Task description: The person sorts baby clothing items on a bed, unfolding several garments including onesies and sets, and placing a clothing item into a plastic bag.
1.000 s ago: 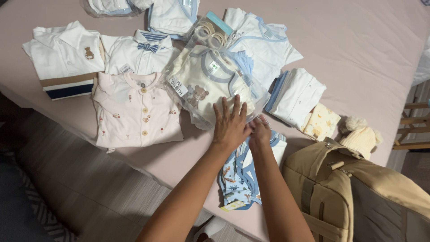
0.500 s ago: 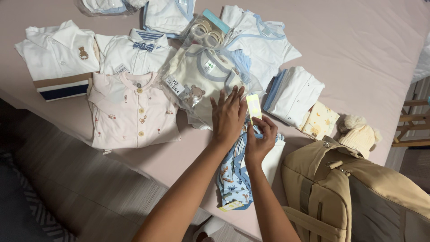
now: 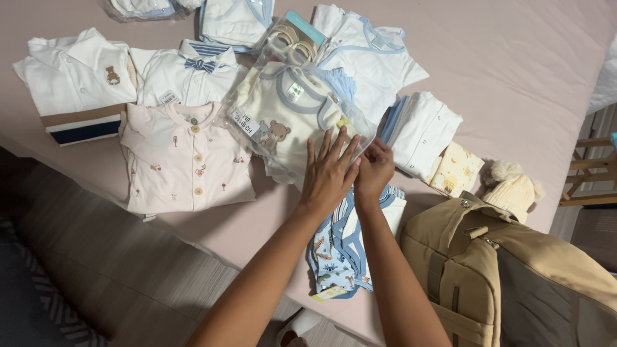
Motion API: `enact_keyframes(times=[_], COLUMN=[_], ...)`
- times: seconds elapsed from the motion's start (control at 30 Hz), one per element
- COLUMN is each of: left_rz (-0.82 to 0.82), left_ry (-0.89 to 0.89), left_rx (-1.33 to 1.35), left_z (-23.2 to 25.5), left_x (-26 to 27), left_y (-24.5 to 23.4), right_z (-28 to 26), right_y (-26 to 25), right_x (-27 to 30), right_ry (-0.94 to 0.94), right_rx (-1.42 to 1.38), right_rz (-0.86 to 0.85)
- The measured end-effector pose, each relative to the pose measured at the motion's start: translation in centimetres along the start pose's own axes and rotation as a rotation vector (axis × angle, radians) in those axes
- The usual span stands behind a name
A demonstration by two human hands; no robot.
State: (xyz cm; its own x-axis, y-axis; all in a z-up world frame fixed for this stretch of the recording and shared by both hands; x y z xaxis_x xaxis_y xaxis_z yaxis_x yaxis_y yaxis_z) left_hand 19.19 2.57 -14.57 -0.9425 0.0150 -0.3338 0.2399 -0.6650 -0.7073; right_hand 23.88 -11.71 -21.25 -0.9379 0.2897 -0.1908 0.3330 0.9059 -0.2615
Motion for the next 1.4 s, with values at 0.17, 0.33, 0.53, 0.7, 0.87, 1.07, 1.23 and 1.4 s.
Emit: enact_keyframes(times=[0.17, 0.33, 0.53, 0.7, 0.87, 1.07, 1.23, 1.4], left_rz=[-0.051, -0.037, -0.037, -0.066, 0.001, -0.110, -0.115, -0.270], left_ry=[-0.011, -0.016, 0.026, 0.025, 0.084, -0.038, -0.223, -0.698], left_rx=[0.014, 0.031, 0.019, 0.038, -0.092, 0.046, 0.006, 0.139], left_z=[-0.3, -0.4, -0.2, -0.2, 0.8, 0.7, -1.4, -6.3], left_x=[0.3, 0.4, 0.5, 0.2, 2.2, 10.2, 15.8, 20.2], left_y=[0.6, 0.4, -0.2, -0.8, -2.5, -0.9, 4.5, 12.6], right_z=[7.4, 4.9, 7.3, 6.4, 5.0, 2.7, 0.7, 3.1], right_y=[0.5, 1.0, 2.3, 3.6, -0.7, -8.2, -6.4, -6.2], right_x=[0.2, 0.6, -2.1, -3.3, -1.8, 9.1, 16.1, 18.3], right_ry=[0.739, 0.727, 0.741, 0.705, 0.584, 0.148, 0.198, 0.433], right_rx=[-0.839, -0.944, -0.795, -0.781, -0.557, 0.151, 0.758, 0.942], right_rz=[0.068, 0.013, 0.135, 0.027, 0.073, 0.093, -0.103, -0.375])
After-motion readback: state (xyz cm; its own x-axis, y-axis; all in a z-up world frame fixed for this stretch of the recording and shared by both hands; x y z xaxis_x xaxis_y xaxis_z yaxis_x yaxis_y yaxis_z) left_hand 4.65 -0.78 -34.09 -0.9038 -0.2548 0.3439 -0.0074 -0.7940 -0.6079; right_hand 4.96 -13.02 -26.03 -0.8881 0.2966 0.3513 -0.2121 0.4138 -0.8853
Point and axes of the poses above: each hand's wrist, its own x-axis away from the middle knuckle, its own y-axis out of the palm, z = x × y, the point moved 5 cm from there along -x, towards the middle knuckle, and after that the axes turned 1 degree about -z, right-handed, at the moved point
